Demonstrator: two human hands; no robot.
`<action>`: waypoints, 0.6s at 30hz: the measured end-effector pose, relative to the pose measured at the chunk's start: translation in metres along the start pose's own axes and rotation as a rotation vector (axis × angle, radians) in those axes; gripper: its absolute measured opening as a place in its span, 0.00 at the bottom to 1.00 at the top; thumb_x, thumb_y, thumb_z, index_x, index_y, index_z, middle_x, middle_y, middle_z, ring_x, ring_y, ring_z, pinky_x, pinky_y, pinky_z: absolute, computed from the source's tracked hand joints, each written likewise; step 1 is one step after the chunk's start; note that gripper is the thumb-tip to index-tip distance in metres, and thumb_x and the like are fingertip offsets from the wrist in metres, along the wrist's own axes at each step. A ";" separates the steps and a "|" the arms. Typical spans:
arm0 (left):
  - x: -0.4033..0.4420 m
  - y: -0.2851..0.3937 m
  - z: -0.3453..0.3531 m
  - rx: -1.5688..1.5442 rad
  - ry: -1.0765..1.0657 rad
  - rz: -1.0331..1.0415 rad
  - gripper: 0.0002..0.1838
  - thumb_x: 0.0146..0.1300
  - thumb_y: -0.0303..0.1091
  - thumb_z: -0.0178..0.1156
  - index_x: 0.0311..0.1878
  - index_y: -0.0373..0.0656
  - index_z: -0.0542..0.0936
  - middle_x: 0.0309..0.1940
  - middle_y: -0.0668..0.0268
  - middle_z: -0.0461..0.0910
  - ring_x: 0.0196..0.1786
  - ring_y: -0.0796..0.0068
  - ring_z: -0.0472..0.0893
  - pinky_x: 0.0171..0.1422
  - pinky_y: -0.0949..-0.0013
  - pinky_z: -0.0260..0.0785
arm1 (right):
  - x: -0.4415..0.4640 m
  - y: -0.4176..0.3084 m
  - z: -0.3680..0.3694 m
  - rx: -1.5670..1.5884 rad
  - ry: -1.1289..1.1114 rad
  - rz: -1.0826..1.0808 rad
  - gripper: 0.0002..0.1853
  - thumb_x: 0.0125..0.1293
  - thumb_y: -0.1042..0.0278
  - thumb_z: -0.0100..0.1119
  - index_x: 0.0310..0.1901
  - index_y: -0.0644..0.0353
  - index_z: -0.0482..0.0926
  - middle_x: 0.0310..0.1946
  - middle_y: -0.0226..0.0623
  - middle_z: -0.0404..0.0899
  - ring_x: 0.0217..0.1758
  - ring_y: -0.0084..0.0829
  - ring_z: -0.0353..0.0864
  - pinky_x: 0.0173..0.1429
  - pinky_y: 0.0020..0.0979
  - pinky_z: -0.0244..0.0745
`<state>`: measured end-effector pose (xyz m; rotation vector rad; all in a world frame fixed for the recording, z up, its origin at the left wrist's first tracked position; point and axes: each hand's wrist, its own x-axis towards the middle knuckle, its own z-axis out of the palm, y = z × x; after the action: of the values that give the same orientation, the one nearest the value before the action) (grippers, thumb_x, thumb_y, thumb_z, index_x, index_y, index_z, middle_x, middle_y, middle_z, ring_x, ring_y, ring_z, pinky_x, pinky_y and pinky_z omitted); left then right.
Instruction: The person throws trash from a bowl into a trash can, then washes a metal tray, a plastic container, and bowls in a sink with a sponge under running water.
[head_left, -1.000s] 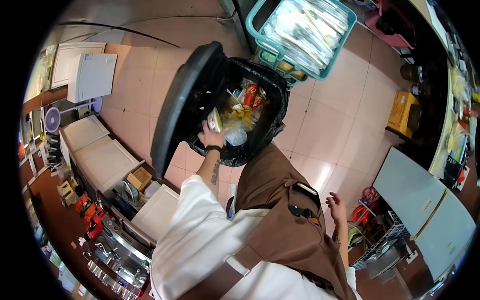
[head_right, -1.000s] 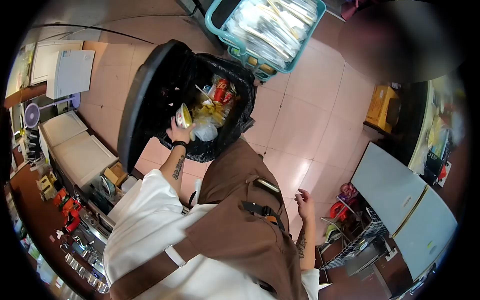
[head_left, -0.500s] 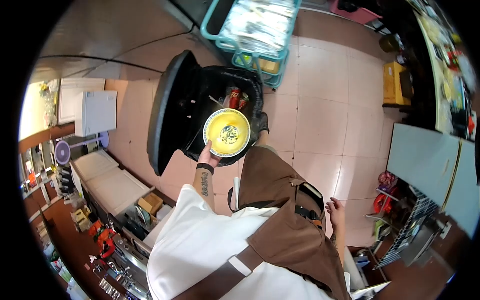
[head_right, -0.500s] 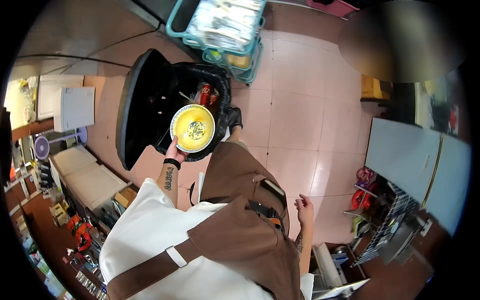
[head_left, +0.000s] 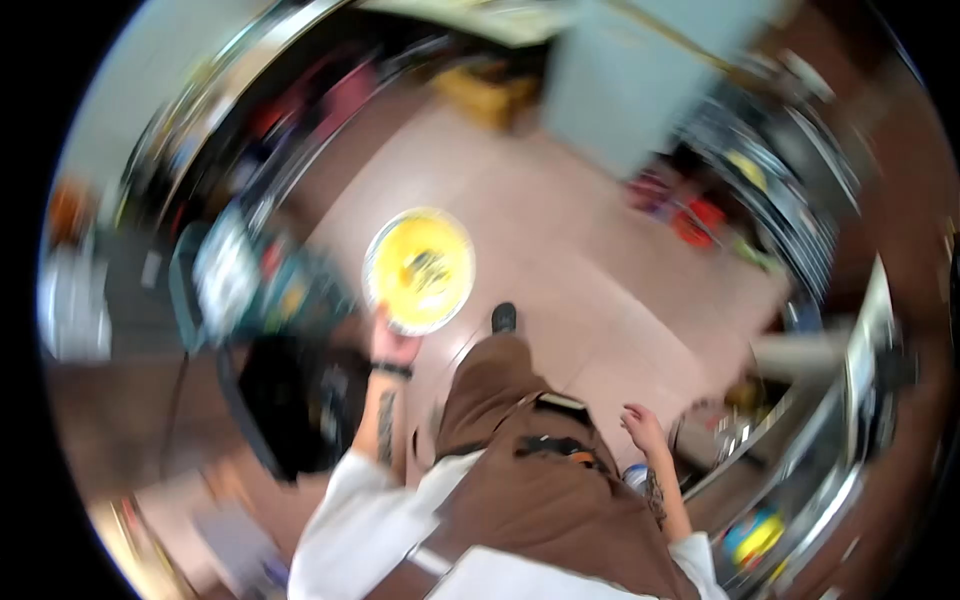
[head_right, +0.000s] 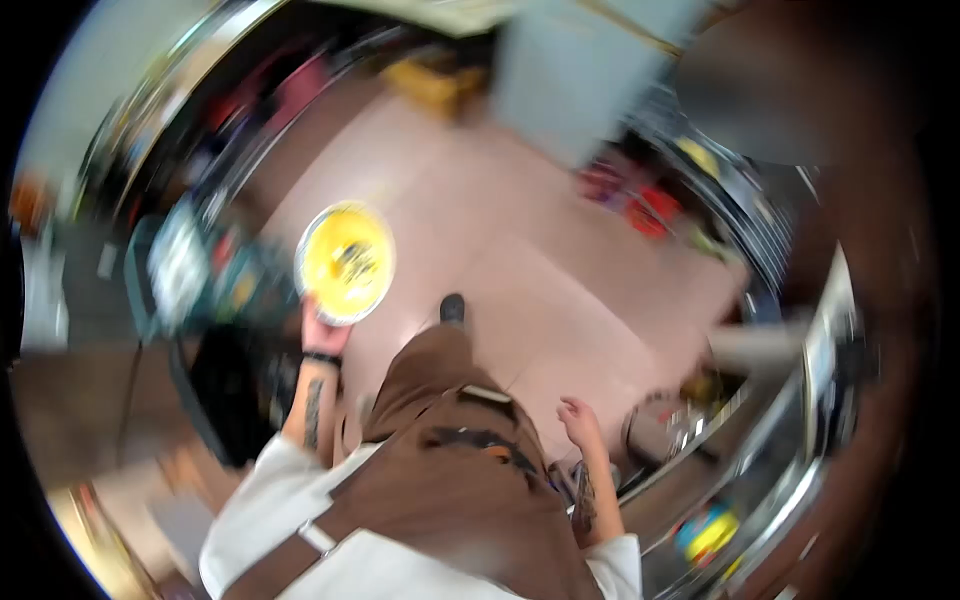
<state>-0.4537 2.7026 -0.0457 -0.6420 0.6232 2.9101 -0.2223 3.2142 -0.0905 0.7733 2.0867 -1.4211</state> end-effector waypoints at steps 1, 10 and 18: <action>0.011 -0.034 0.041 0.036 -0.066 -0.093 0.31 0.72 0.50 0.53 0.72 0.42 0.66 0.71 0.59 0.69 0.71 0.58 0.69 0.78 0.50 0.57 | -0.011 -0.007 -0.019 -0.054 0.058 -0.019 0.20 0.67 0.65 0.58 0.58 0.64 0.78 0.39 0.39 0.85 0.39 0.28 0.83 0.44 0.30 0.78; 0.059 -0.486 0.294 0.674 -0.595 -0.712 0.37 0.71 0.64 0.48 0.74 0.50 0.63 0.71 0.61 0.68 0.70 0.58 0.70 0.74 0.50 0.62 | -0.013 0.078 -0.245 0.111 0.506 -0.041 0.23 0.66 0.57 0.60 0.58 0.60 0.78 0.45 0.45 0.85 0.48 0.40 0.85 0.54 0.38 0.78; -0.029 -0.862 0.466 0.847 -0.847 -1.430 0.29 0.75 0.47 0.53 0.73 0.47 0.62 0.70 0.61 0.69 0.68 0.60 0.72 0.72 0.50 0.65 | -0.112 0.195 -0.417 0.466 1.130 0.331 0.23 0.64 0.57 0.63 0.59 0.57 0.79 0.40 0.40 0.85 0.41 0.34 0.84 0.48 0.34 0.79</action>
<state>-0.4516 3.6797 0.0338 0.2489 0.7002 1.1747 -0.0417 3.6438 -0.0044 2.4200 2.1129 -1.4273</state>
